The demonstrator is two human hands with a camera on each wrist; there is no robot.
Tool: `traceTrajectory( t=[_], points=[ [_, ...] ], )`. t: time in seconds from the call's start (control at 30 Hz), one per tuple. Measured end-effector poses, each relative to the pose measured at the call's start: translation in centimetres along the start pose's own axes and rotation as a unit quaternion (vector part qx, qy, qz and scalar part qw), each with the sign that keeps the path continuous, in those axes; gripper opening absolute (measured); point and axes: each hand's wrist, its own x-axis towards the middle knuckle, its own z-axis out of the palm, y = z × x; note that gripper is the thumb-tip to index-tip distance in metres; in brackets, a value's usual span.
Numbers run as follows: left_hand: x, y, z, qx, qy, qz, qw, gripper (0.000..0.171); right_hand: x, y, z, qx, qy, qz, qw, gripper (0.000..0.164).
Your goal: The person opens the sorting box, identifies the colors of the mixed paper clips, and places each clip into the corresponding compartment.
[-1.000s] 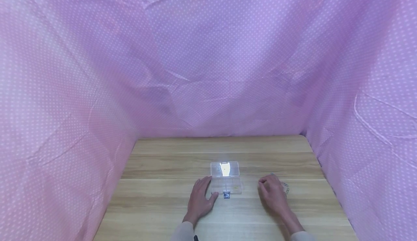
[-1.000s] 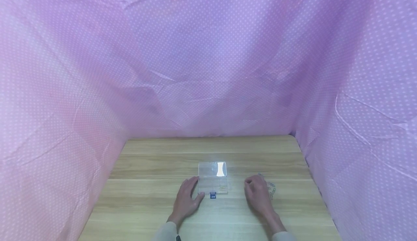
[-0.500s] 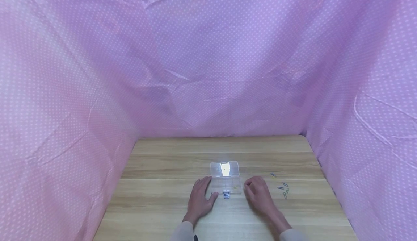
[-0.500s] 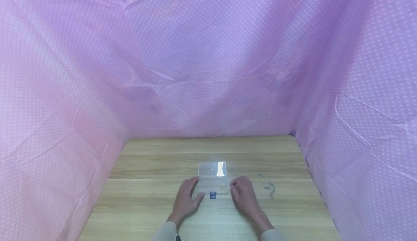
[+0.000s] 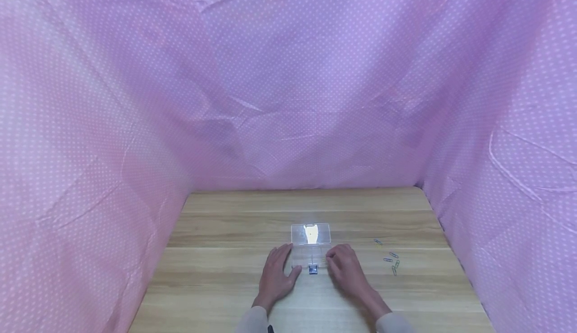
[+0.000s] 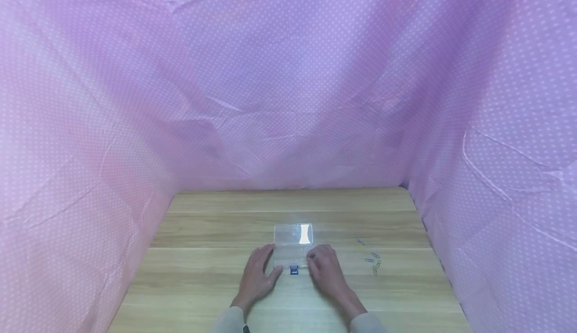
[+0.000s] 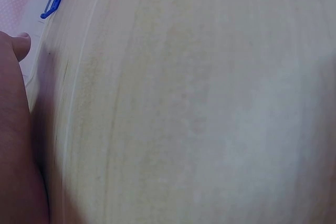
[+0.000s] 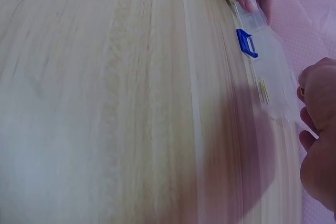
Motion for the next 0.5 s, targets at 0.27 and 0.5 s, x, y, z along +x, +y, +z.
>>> traceTrajectory(
  t=[0.27,0.5],
  points=[
    [0.0,0.0,0.1,0.004,0.007,0.003,1.0000,0.071,0.3,-0.3,0.9,-0.018,-0.001,-0.026,1.000,0.013],
    [-0.1,0.1,0.0,0.013,0.022,0.016,0.9995,0.070,0.1,-0.4,1.3,-0.044,-0.014,-0.028,0.999,0.010]
  ],
)
